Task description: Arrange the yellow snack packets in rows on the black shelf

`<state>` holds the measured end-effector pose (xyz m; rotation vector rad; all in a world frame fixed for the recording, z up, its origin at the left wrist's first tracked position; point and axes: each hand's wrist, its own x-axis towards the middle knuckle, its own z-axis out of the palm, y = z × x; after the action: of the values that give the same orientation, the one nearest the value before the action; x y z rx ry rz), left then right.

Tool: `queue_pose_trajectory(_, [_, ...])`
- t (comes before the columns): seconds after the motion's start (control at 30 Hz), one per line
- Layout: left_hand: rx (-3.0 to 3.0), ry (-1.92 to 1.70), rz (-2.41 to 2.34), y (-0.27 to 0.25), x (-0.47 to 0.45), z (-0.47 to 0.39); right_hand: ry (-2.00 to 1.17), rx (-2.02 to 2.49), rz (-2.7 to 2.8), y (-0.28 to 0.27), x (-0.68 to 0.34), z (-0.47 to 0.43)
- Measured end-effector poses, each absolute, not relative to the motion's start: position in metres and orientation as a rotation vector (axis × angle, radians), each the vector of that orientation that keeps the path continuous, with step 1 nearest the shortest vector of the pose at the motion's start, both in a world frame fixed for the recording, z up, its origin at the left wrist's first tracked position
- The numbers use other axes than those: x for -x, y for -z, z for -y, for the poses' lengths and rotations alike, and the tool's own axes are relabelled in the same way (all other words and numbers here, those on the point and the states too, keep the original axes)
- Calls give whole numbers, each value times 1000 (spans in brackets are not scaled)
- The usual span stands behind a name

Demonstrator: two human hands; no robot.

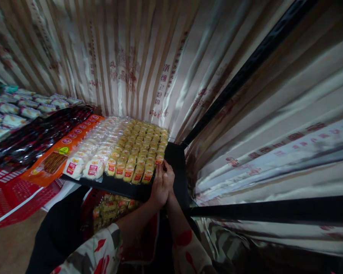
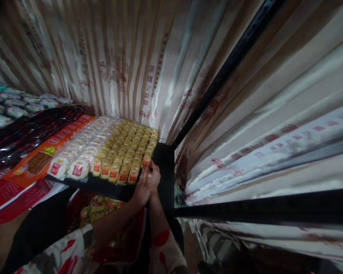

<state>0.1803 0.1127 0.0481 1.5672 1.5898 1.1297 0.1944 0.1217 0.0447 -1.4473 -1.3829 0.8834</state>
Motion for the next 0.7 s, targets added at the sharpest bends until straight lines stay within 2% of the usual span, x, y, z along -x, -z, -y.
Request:
queue_pose_trajectory(0.3, [-1425,-1197,-1509,-49,-175,-112,-711,1505,1494,-30,-185,-113])
queue_pose_trajectory(0.53, [-1383,-1175,-1552,-53,-178,-113,-825,1435,1575,-65,-212,-135])
queue_pose_trajectory(0.7, [-1485,-1098,-1594,-60,-177,-102,-793,1376,1559,-84,-231,-144])
